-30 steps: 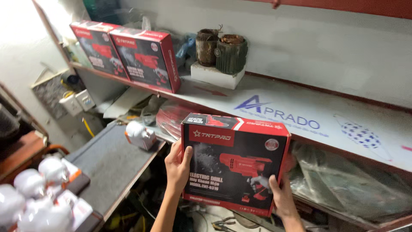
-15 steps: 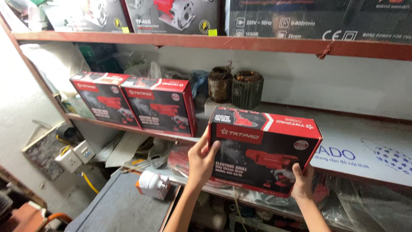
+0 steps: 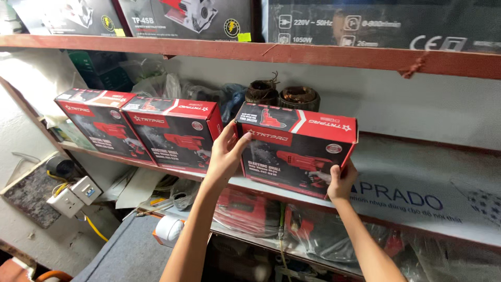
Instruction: The person picks up boxes containing light bulbs and places them onto shelves, then removes several individual light bulbs from their small boxes and places them onto the workspace alongside other bulbs.
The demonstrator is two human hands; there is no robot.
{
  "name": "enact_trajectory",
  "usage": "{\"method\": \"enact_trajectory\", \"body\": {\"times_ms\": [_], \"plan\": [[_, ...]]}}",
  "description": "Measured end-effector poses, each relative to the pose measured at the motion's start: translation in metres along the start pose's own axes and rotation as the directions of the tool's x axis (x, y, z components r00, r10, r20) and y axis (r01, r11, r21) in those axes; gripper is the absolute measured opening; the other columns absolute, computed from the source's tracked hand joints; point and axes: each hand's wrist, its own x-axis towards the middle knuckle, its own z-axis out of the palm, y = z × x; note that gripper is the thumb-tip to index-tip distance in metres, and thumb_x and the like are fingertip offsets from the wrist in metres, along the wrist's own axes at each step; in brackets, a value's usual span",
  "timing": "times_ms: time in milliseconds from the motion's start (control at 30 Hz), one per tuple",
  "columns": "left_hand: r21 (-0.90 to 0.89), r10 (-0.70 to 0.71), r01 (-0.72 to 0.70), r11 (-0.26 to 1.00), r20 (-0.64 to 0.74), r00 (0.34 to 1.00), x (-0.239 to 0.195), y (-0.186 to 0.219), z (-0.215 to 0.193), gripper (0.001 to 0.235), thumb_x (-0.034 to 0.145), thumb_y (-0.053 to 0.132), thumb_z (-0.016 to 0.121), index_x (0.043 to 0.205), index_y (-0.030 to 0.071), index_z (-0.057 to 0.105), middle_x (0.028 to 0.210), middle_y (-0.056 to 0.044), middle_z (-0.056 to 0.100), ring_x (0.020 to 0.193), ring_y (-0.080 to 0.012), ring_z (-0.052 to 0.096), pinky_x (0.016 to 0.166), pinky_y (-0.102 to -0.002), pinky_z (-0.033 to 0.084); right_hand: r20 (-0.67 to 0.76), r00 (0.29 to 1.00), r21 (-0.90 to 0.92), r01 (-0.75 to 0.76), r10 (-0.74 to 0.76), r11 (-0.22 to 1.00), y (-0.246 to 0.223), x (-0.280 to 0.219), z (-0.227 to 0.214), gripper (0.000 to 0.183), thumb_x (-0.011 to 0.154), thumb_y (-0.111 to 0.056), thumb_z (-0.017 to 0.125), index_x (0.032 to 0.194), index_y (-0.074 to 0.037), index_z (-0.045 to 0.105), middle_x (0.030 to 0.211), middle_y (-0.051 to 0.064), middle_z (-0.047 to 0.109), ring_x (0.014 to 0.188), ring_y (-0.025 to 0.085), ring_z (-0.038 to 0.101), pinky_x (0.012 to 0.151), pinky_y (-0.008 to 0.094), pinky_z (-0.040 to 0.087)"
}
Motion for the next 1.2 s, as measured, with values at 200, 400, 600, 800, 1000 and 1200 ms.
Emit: {"method": "enact_trajectory", "body": {"times_ms": [200, 400, 600, 800, 1000, 1200], "plan": [[0.487, 0.167, -0.07, 0.87, -0.158, 0.973, 0.001, 0.007, 0.003, 0.059, 0.083, 0.009, 0.072, 0.135, -0.008, 0.049, 0.114, -0.017, 0.072, 0.107, -0.0083, 0.068, 0.089, -0.028, 0.053, 0.142, 0.984, 0.015, -0.114, 0.111, 0.993, 0.045, 0.004, 0.016, 0.063, 0.102, -0.063, 0.054, 0.109, 0.0, 0.059, 0.074, -0.002, 0.044, 0.069, 0.01, 0.039, 0.061, 0.031, 0.033], [0.824, 0.189, 0.225, 0.52, -0.367, 0.911, 0.024, 0.04, -0.014, 0.032, 0.103, 0.032, 0.067, 0.086, 0.007, 0.076, 0.089, -0.009, 0.077, 0.084, -0.0253, 0.073, 0.076, -0.036, 0.054, 0.272, 0.891, -0.028, -0.37, 0.363, 0.929, 0.042, 0.0, 0.022, 0.048, 0.109, -0.048, 0.062, 0.112, -0.001, 0.059, 0.078, -0.001, 0.05, 0.073, 0.012, 0.043, 0.063, 0.032, 0.037], [0.887, 0.657, -0.43, 0.168, 0.224, 0.72, 0.086, 0.032, -0.064, 0.037, 0.104, 0.04, 0.062, 0.1, 0.005, 0.073, 0.102, -0.012, 0.073, 0.1, -0.0324, 0.065, 0.09, -0.045, 0.049, 0.204, 0.937, 0.0, -0.29, 0.284, 0.957, -0.022, -0.007, 0.042, 0.056, 0.08, -0.039, 0.086, 0.117, -0.004, 0.064, 0.104, 0.004, 0.072, 0.091, 0.015, 0.067, 0.081, 0.031, 0.055], [0.92, 0.412, -0.382, 0.082, 0.318, 0.854, 0.105, 0.002, -0.096, 0.059, 0.091, 0.061, 0.064, 0.07, 0.006, 0.065, 0.076, -0.014, 0.066, 0.084, -0.0326, 0.065, 0.081, -0.045, 0.048, 0.118, 0.971, -0.108, -0.196, 0.208, 0.975, -0.025, -0.01, 0.05, 0.058, 0.081, -0.046, 0.086, 0.114, -0.004, 0.064, 0.105, 0.004, 0.071, 0.094, 0.015, 0.068, 0.086, 0.031, 0.056], [0.856, 0.331, -0.505, 0.113, 0.447, 0.831, 0.117, 0.003, -0.115, 0.053, 0.085, 0.053, 0.067, 0.066, 0.004, 0.062, 0.07, -0.017, 0.064, 0.074, -0.0373, 0.065, 0.071, -0.049, 0.051, 0.111, 0.976, -0.158, -0.169, 0.188, 0.973, -0.015, -0.012, 0.045, 0.05, 0.084, -0.043, 0.084, 0.11, -0.004, 0.065, 0.098, 0.001, 0.07, 0.086, 0.013, 0.066, 0.079, 0.03, 0.053], [0.824, 0.309, -0.549, 0.143, 0.49, 0.816, 0.118, 0.008, -0.121, 0.048, 0.085, 0.048, 0.067, 0.068, 0.003, 0.062, 0.071, -0.019, 0.066, 0.073, -0.0386, 0.067, 0.07, -0.051, 0.052, 0.155, 0.965, -0.097, -0.197, 0.211, 0.976, -0.011, -0.013, 0.051, 0.043, 0.088, -0.039, 0.086, 0.098, -0.003, 0.065, 0.081, 0.0, 0.065, 0.074, 0.012, 0.058, 0.07, 0.028, 0.047]]}}
